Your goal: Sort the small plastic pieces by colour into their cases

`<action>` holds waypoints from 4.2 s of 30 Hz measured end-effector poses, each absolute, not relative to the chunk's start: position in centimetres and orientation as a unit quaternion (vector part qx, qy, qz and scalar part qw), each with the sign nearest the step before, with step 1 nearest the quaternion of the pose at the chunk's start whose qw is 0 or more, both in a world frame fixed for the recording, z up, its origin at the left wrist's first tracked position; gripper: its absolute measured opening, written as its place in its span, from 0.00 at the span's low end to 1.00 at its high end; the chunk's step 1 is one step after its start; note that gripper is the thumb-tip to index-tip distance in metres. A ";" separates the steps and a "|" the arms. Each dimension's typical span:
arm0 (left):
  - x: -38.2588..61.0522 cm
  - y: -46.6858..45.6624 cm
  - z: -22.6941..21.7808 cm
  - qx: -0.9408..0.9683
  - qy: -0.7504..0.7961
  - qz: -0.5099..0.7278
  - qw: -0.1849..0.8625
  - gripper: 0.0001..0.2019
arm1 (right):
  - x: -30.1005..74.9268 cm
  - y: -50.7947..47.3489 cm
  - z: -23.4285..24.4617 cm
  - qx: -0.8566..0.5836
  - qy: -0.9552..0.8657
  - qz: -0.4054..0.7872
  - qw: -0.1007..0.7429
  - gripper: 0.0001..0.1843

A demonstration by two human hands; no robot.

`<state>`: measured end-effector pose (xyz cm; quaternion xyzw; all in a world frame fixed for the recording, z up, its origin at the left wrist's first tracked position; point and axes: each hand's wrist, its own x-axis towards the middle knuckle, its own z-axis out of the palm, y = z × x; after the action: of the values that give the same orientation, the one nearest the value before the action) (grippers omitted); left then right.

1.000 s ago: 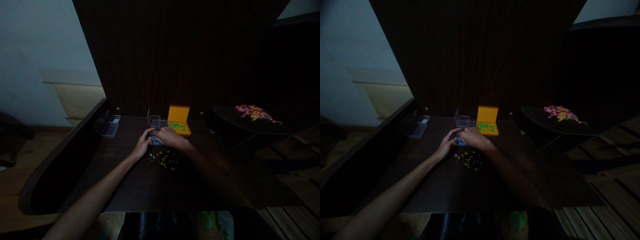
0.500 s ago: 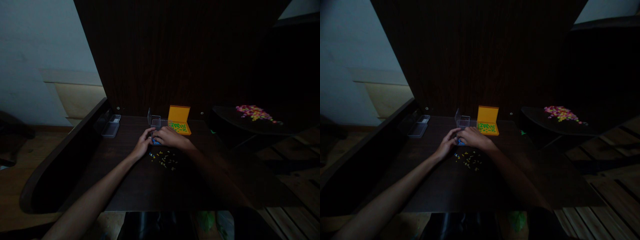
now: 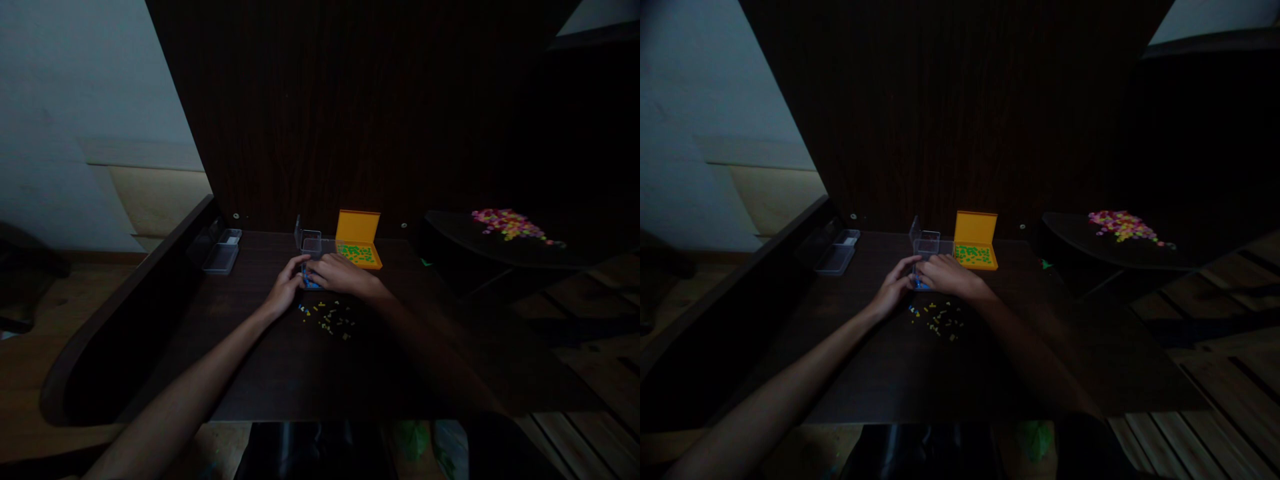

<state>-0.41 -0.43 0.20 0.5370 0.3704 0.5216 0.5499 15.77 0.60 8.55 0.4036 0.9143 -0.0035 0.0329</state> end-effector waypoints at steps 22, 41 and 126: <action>-0.5 -0.4 0.2 0.526 0.358 0.522 0.568 0.29 | 15.8 0.6 8.6 0.401 0.916 0.012 0.024 0.19; -1.0 0.2 -0.1 0.519 0.375 0.526 0.559 0.28 | 15.4 -1.4 11.3 0.317 0.944 -0.088 0.008 0.08; -0.7 0.0 0.3 0.506 0.367 0.532 0.572 0.28 | 16.1 -0.4 10.5 0.328 0.941 -0.079 0.000 0.10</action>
<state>-0.74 0.00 0.30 0.5055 0.3669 0.5317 0.5719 16.10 -0.36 10.52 0.3282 0.9413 -0.0791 0.0004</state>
